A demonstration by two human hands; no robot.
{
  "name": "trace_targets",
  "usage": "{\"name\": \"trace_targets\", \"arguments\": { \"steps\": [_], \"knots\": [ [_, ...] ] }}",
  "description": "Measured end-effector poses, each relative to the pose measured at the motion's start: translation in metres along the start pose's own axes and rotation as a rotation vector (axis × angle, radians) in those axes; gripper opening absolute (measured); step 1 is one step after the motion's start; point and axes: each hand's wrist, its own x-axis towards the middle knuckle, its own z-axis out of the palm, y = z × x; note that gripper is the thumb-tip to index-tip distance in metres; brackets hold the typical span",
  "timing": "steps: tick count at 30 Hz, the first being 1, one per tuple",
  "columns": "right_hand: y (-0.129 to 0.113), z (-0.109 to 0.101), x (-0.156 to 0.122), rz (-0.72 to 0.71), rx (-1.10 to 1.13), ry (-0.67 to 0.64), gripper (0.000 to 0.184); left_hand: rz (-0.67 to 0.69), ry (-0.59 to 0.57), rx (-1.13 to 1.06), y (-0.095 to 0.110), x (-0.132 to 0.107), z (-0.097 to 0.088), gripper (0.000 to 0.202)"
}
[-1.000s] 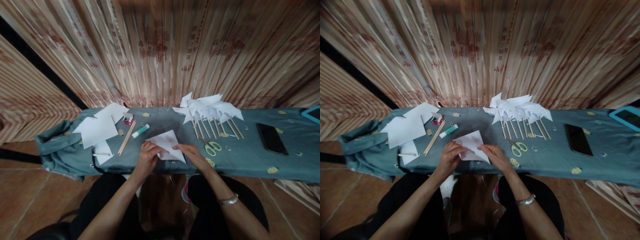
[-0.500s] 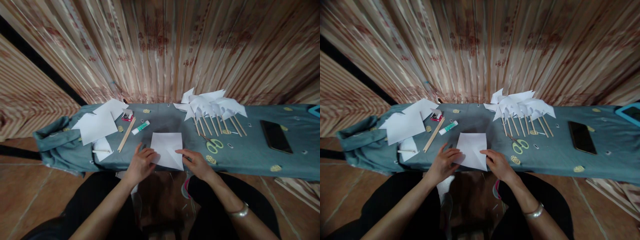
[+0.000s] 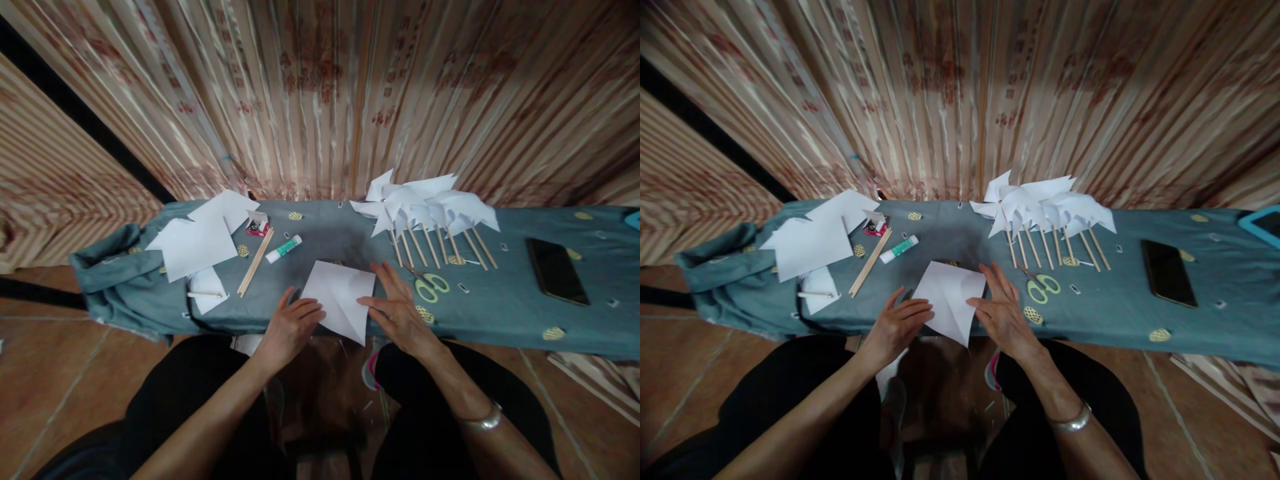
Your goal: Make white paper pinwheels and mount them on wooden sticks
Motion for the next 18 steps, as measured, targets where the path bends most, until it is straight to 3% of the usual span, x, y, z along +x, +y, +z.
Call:
{"name": "trace_targets", "arguments": {
  "steps": [5, 10, 18],
  "knots": [
    [0.01, 0.003, 0.002, 0.008, 0.153, -0.089, 0.019, -0.07, 0.037, -0.111, 0.004, -0.007, -0.002, 0.018],
    [0.014, 0.013, 0.012, 0.118, 0.323, -0.046, 0.017, -0.261, 0.009, -0.18, 0.006, -0.004, -0.007, 0.019],
    [0.007, 0.019, 0.038, 0.283, 0.302, -0.067, 0.022, -0.417, -0.029, -0.196, -0.002, 0.0, -0.008, 0.024]
  ]
}}
